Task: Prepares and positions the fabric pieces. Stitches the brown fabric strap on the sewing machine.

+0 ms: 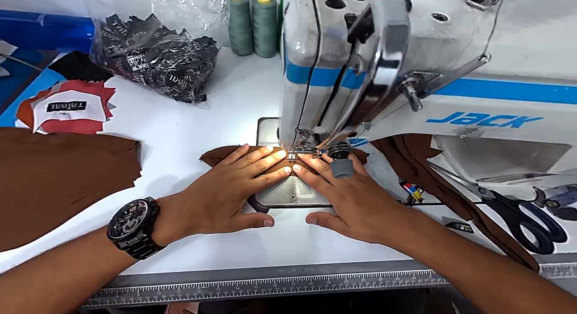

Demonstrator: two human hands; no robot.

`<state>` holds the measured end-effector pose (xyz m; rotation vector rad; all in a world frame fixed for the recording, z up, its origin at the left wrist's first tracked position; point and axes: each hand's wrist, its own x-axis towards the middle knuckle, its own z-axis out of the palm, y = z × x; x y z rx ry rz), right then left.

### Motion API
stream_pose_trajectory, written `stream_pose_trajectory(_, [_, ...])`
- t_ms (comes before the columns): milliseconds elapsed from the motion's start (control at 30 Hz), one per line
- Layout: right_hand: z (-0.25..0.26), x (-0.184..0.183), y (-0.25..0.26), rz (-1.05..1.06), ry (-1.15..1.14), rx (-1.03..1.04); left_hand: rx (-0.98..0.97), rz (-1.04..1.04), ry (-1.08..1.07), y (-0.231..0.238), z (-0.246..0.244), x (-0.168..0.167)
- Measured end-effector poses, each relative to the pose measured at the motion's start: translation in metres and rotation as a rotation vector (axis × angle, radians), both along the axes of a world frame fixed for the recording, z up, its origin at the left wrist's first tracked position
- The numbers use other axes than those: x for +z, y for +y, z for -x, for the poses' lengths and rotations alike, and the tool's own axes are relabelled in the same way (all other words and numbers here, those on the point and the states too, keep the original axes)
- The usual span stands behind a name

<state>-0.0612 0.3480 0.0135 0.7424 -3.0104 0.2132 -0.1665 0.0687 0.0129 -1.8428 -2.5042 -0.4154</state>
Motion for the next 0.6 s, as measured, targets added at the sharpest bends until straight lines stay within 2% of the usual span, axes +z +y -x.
stream_pose_trajectory(67, [-0.004, 0.005, 0.002, 0.015, 0.034, 0.025, -0.013, -0.021, -0.001, 0.000, -0.001, 0.001])
stream_pose_trajectory(133, [-0.024, 0.026, 0.015, 0.106, 0.119, 0.006, -0.040, -0.056, 0.017, 0.000, -0.002, 0.002])
stream_pose_trajectory(200, [-0.061, 0.055, 0.049, 0.311, 0.215, -0.161, -0.076, -0.117, 0.073, 0.001, -0.005, 0.004])
stream_pose_trajectory(267, [-0.098, 0.068, 0.079, 0.484, 0.345, -0.407, -0.102, -0.208, 0.155, 0.001, -0.005, 0.007])
stream_pose_trajectory(367, [-0.132, 0.045, 0.080, 0.397, 0.369, -0.644, -0.164, -0.288, 0.234, -0.001, -0.009, 0.009])
stream_pose_trajectory(500, [-0.129, 0.006, 0.050, 0.267, 0.335, -0.681, -0.214, -0.326, 0.314, 0.003, -0.020, 0.015])
stream_pose_trajectory(600, [-0.122, -0.006, 0.037, 0.295, 0.346, -0.701, -0.109, -0.327, 0.228, 0.004, -0.044, 0.029])
